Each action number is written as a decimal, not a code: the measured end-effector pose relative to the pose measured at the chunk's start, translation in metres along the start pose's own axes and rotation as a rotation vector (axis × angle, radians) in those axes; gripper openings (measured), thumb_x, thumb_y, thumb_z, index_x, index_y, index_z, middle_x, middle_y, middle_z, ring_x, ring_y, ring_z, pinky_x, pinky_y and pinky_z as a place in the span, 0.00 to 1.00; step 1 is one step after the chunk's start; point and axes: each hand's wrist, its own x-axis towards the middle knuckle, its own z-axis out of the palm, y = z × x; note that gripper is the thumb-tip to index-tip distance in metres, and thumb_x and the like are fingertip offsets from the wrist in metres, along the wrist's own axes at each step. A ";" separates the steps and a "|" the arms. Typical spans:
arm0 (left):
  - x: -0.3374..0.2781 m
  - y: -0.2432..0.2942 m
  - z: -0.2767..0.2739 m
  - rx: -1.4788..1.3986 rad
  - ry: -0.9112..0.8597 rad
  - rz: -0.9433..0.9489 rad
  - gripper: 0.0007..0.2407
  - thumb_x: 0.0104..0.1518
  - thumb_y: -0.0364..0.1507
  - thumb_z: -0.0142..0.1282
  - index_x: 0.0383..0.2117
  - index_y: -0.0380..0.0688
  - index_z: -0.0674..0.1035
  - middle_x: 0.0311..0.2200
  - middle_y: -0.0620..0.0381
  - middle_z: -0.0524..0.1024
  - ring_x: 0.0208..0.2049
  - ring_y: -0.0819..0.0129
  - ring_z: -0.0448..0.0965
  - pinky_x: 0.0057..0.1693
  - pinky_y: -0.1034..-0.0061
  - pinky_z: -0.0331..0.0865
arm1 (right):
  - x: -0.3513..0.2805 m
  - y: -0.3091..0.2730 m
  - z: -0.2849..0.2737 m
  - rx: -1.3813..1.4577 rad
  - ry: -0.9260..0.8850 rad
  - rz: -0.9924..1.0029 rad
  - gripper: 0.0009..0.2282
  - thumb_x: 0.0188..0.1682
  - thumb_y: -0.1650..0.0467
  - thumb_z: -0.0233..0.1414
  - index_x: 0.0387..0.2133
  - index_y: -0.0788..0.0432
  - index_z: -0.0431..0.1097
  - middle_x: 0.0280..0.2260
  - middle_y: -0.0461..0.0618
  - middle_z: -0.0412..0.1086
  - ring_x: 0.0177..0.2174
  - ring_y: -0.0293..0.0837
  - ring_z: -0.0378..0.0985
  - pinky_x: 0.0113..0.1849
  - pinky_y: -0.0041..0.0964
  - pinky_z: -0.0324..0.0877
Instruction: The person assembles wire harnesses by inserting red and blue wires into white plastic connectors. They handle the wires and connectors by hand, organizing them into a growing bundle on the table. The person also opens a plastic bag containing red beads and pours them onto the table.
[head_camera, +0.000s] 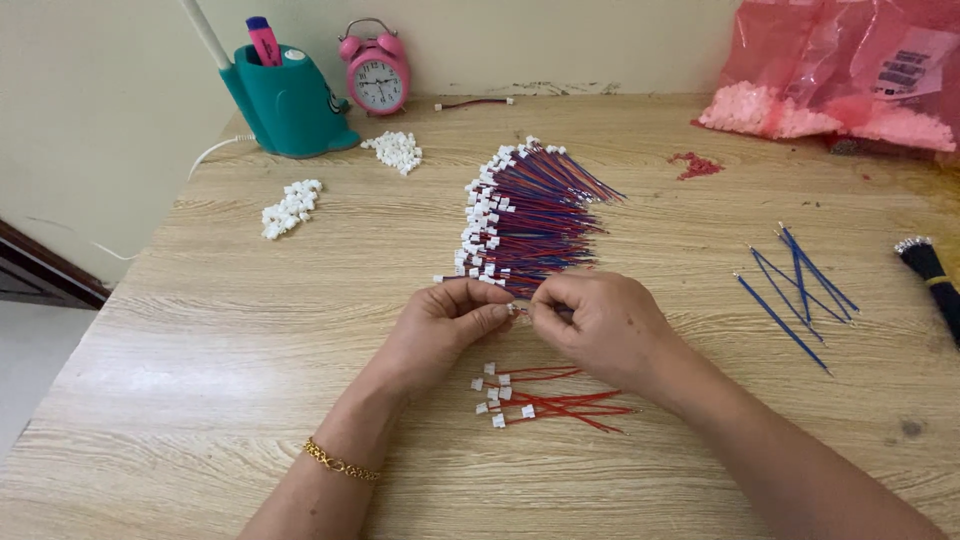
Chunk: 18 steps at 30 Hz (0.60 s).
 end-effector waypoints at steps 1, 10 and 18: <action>-0.001 0.002 0.000 0.000 -0.001 0.000 0.07 0.52 0.23 0.63 0.35 0.38 0.82 0.26 0.57 0.79 0.30 0.76 0.76 0.40 0.82 0.72 | 0.000 -0.001 -0.001 0.000 0.001 0.000 0.08 0.44 0.66 0.53 0.19 0.55 0.72 0.18 0.50 0.70 0.25 0.47 0.76 0.30 0.37 0.70; 0.000 -0.003 0.000 -0.072 -0.004 -0.009 0.07 0.53 0.23 0.61 0.36 0.36 0.81 0.27 0.56 0.79 0.30 0.76 0.77 0.37 0.85 0.73 | 0.000 0.003 0.004 0.036 0.040 -0.102 0.07 0.45 0.67 0.54 0.19 0.53 0.73 0.17 0.45 0.69 0.23 0.41 0.74 0.30 0.33 0.70; 0.001 -0.004 0.003 -0.004 0.007 0.033 0.06 0.53 0.24 0.60 0.36 0.37 0.81 0.26 0.55 0.79 0.30 0.75 0.77 0.39 0.84 0.72 | 0.002 0.007 0.006 0.077 0.033 -0.173 0.06 0.45 0.68 0.55 0.21 0.57 0.72 0.19 0.54 0.67 0.24 0.49 0.74 0.30 0.39 0.69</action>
